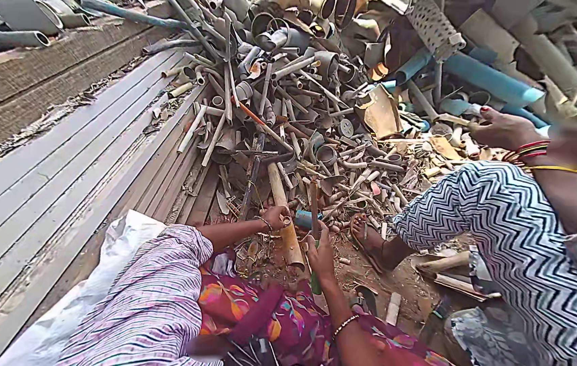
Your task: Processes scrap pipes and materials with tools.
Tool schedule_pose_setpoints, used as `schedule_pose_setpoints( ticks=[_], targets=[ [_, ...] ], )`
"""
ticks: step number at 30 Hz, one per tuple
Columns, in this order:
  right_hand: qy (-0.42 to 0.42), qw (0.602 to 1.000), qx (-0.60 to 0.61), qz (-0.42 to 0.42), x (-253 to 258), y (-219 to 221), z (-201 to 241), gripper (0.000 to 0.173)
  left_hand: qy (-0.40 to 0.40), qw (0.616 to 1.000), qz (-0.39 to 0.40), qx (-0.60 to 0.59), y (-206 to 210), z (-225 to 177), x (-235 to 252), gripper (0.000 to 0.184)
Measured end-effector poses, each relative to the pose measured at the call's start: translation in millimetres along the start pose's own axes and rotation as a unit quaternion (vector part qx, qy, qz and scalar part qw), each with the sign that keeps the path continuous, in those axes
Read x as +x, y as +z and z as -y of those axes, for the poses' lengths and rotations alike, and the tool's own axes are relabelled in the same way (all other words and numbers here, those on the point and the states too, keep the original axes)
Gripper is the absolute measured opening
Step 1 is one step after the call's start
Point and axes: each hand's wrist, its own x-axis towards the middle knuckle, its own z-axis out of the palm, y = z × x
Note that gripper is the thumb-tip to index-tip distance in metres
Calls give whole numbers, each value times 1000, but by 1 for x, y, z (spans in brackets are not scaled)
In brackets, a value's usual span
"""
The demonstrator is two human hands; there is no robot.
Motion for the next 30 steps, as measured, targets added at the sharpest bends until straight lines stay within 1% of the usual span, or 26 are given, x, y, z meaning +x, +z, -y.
schedule_pose_setpoints(
  ticks=[2, 3, 4, 8, 9, 12, 14, 15, 16, 18, 19, 20, 21, 22, 23, 24, 25, 27, 28, 30],
  targets=[
    [-80, 995, -12, -55, -2, 7, -2, 53, 17, 1000, -9, -6, 4, 9, 3, 42],
    [-96, 993, -21, -59, -2, 9, -3, 54, 24, 1000, -11, -7, 6, 13, 4, 42],
    [-97, 994, -33, -49, -1, 10, -4, 56, 32, 999, -15, -10, 8, 18, 6, 42],
    [-60, 995, -77, 35, 1, 14, -13, 60, 33, 999, -4, -29, 14, 29, 12, 46],
    [-69, 993, -86, 33, 1, 16, -14, 59, 30, 999, -4, -36, 15, 31, 15, 46],
    [-140, 985, -98, -16, 1, 23, -13, 57, 32, 998, -11, -50, 17, 36, 24, 46],
    [-167, 980, -110, -12, 1, 25, -17, 54, 57, 997, -23, -56, 23, 50, 36, 46],
    [-163, 978, -130, 11, 1, 26, -19, 53, 64, 996, -26, -59, 24, 54, 40, 46],
    [-136, 976, -162, 49, 1, 26, -20, 52, 67, 995, -27, -62, 26, 57, 42, 45],
    [-38, 956, -247, 151, 1, 24, -17, 53, 56, 996, -18, -68, 28, 59, 44, 44],
    [-25, 951, -263, 161, 0, 24, -17, 53, 50, 996, -14, -72, 29, 59, 43, 45],
    [-43, 955, -260, 133, -2, 26, -18, 52, 44, 996, -12, -77, 29, 58, 42, 45],
    [-92, 963, -241, 78, -3, 28, -20, 50, 45, 996, -13, -82, 29, 58, 42, 44],
    [-152, 963, -221, 19, -3, 31, -22, 48, 49, 995, -15, -82, 31, 60, 43, 43],
    [-198, 957, -209, -21, -2, 32, -23, 48, 55, 995, -13, -77, 33, 61, 43, 43],
    [-211, 954, -210, -27, -3, 33, -25, 48, 57, 996, -8, -72, 33, 61, 41, 43],
    [-182, 957, -225, 9, -5, 31, -25, 49, 54, 996, -1, -69, 30, 58, 36, 43],
    [-75, 952, -266, 130, -6, 26, -24, 54, 45, 997, 14, -66, 24, 49, 27, 43],
    [-76, 954, -262, 127, -6, 27, -27, 54, 47, 996, 14, -68, 23, 48, 27, 42],
    [-152, 964, -218, 27, -8, 30, -27, 53, 52, 996, 16, -65, 24, 49, 31, 40]
  ],
)
